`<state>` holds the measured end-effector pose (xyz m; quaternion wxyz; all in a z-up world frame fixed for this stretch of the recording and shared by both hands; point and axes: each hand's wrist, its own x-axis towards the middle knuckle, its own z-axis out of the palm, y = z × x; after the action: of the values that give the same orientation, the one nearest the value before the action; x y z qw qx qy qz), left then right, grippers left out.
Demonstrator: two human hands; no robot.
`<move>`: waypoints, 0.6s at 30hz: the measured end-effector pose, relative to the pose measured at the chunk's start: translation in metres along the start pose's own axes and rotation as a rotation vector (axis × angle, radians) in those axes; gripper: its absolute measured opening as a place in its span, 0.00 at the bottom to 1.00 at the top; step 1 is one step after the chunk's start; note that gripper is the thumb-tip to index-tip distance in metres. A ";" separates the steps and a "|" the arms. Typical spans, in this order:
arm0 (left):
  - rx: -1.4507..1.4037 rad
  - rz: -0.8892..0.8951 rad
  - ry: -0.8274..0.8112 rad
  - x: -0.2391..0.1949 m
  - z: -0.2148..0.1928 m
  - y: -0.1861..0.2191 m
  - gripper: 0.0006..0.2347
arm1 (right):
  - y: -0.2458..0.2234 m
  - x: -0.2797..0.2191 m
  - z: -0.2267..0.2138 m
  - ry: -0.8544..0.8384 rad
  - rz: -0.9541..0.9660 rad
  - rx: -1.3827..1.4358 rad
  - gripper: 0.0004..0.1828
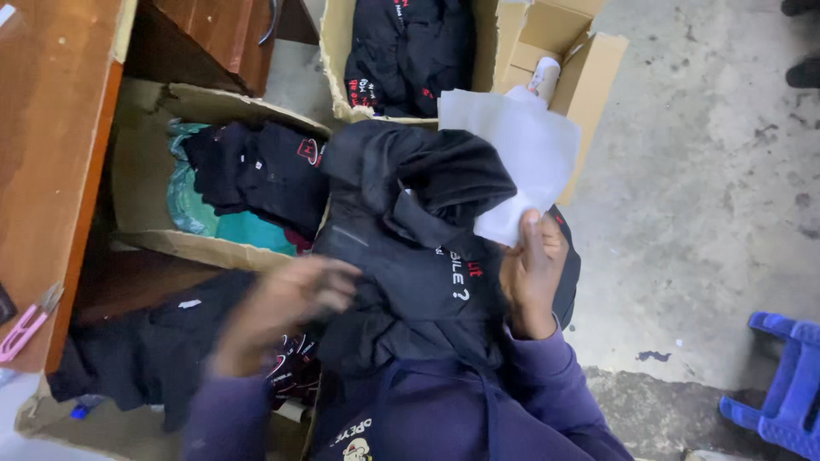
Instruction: The person uses a small tool to rub a red text design onto a black hoodie. They then use scissors to cut a piece of white transfer paper with red text and place it onto the hoodie.
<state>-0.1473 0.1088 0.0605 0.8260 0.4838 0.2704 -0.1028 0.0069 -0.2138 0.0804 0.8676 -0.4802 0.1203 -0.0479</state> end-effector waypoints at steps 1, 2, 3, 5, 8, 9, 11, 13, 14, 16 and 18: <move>0.244 -0.080 -0.253 0.001 0.038 -0.020 0.28 | -0.003 0.003 0.005 -0.001 -0.056 -0.031 0.12; 0.488 -0.166 -0.504 0.003 0.076 -0.040 0.38 | -0.005 0.006 0.011 -0.002 -0.112 -0.062 0.12; 0.494 -0.171 -0.508 -0.005 0.091 -0.053 0.38 | -0.002 0.005 0.001 0.005 -0.113 -0.059 0.12; 0.528 -0.182 -0.538 -0.020 0.124 -0.080 0.13 | 0.002 0.004 -0.021 -0.074 -0.157 -0.286 0.17; 1.115 0.036 -0.340 -0.023 0.134 -0.083 0.10 | -0.015 -0.003 -0.014 -0.073 -0.143 -0.392 0.22; 1.116 0.035 -0.341 -0.024 0.131 -0.086 0.10 | -0.015 -0.001 -0.014 -0.072 -0.143 -0.392 0.22; 1.213 0.050 -0.379 -0.027 0.125 -0.091 0.09 | -0.015 0.001 -0.012 -0.094 -0.168 -0.306 0.21; 1.252 -0.003 -0.392 -0.026 0.117 -0.103 0.10 | -0.009 0.003 -0.016 -0.103 -0.149 -0.217 0.18; 1.290 -0.054 -0.407 -0.026 0.112 -0.109 0.12 | -0.006 0.003 -0.017 -0.111 -0.131 -0.128 0.16; 1.262 0.014 -0.383 -0.023 0.113 -0.111 0.11 | -0.005 0.002 -0.018 -0.114 -0.138 -0.135 0.18; 1.235 0.080 -0.353 -0.022 0.121 -0.101 0.10 | -0.001 -0.003 -0.019 -0.120 -0.141 -0.140 0.21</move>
<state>-0.1673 -0.0487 0.0440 0.4308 0.8558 0.0032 -0.2865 -0.0006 -0.2293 0.0716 0.8321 -0.5488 0.0370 -0.0711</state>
